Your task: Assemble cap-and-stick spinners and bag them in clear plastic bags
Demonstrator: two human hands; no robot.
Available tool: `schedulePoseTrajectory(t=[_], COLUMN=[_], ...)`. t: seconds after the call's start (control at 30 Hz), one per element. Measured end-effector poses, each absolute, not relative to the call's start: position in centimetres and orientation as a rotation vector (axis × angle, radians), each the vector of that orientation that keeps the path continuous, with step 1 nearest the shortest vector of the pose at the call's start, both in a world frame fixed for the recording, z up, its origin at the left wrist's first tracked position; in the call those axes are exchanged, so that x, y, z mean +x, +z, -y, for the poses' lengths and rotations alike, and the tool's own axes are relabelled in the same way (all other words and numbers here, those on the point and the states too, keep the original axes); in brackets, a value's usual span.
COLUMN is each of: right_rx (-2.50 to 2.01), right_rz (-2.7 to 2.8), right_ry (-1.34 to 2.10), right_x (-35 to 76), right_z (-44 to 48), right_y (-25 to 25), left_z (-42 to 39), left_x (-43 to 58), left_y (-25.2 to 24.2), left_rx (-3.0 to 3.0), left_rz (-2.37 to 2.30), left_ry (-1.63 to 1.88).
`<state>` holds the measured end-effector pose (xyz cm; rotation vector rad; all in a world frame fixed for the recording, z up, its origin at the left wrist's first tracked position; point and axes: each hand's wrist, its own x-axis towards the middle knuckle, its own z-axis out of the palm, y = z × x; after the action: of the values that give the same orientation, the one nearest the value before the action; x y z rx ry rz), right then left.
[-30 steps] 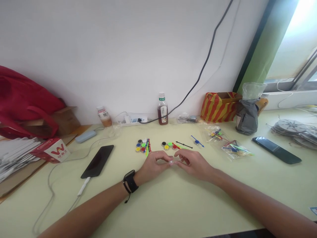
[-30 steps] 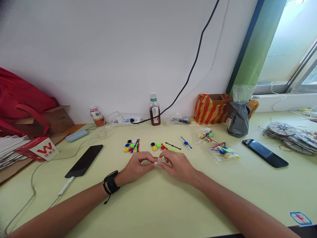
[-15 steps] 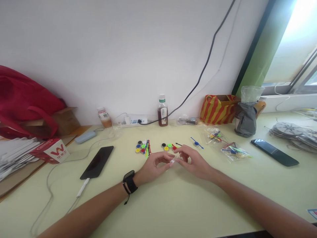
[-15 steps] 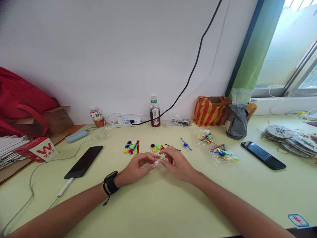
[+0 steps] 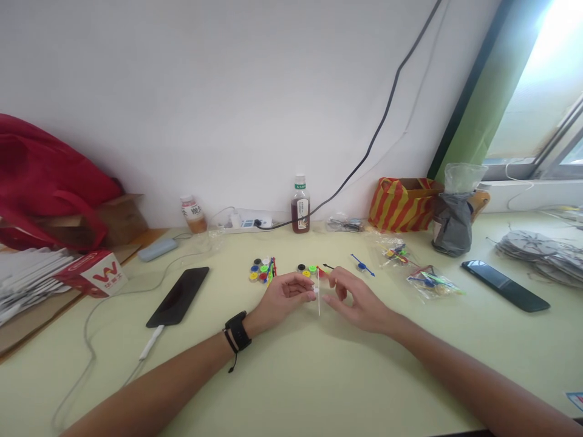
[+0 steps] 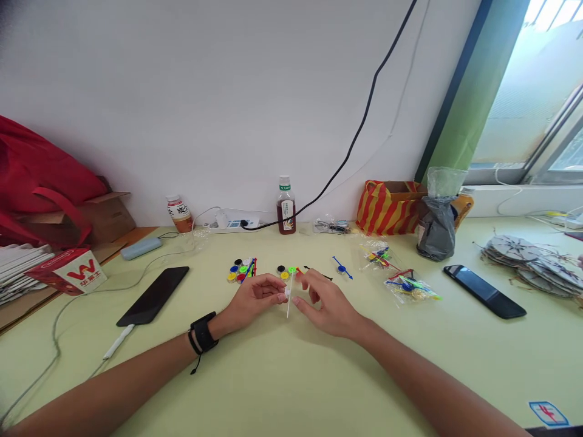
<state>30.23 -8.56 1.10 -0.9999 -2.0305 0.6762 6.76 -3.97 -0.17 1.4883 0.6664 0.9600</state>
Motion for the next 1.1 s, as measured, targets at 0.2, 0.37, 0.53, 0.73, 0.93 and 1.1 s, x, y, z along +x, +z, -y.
schedulePoseTrajectory(t=[0.2, 0.37, 0.53, 0.73, 0.93, 1.1], right_rx=[-0.963, -0.987, -0.965, -0.943, -0.981, -0.954], right_rz=[1.963, 1.899, 1.861, 1.898, 1.874, 1.881], right_ry=[0.861, 0.759, 0.774, 0.862, 0.938, 0.978], right_x=[30.0, 29.7, 29.7, 30.0, 29.2, 29.1], right_z=[8.2, 8.5, 8.4, 7.9, 8.4, 8.7], right_y=[0.7, -0.4, -0.5, 0.8, 0.9, 0.8], left_z=[4.1, 4.2, 4.3, 4.3, 4.3, 4.3], left_x=[6.7, 6.8, 6.8, 6.8, 6.7, 6.7], left_y=[0.1, 0.2, 0.2, 0.3, 0.1, 0.1], left_rx=[1.479, 1.470, 1.463, 1.488, 1.514, 1.536], left_rz=[-0.681, -0.668, -0.674, -0.696, -0.675, -0.660], left_ry=[0.986, 0.950, 0.955, 0.963, 0.950, 0.932])
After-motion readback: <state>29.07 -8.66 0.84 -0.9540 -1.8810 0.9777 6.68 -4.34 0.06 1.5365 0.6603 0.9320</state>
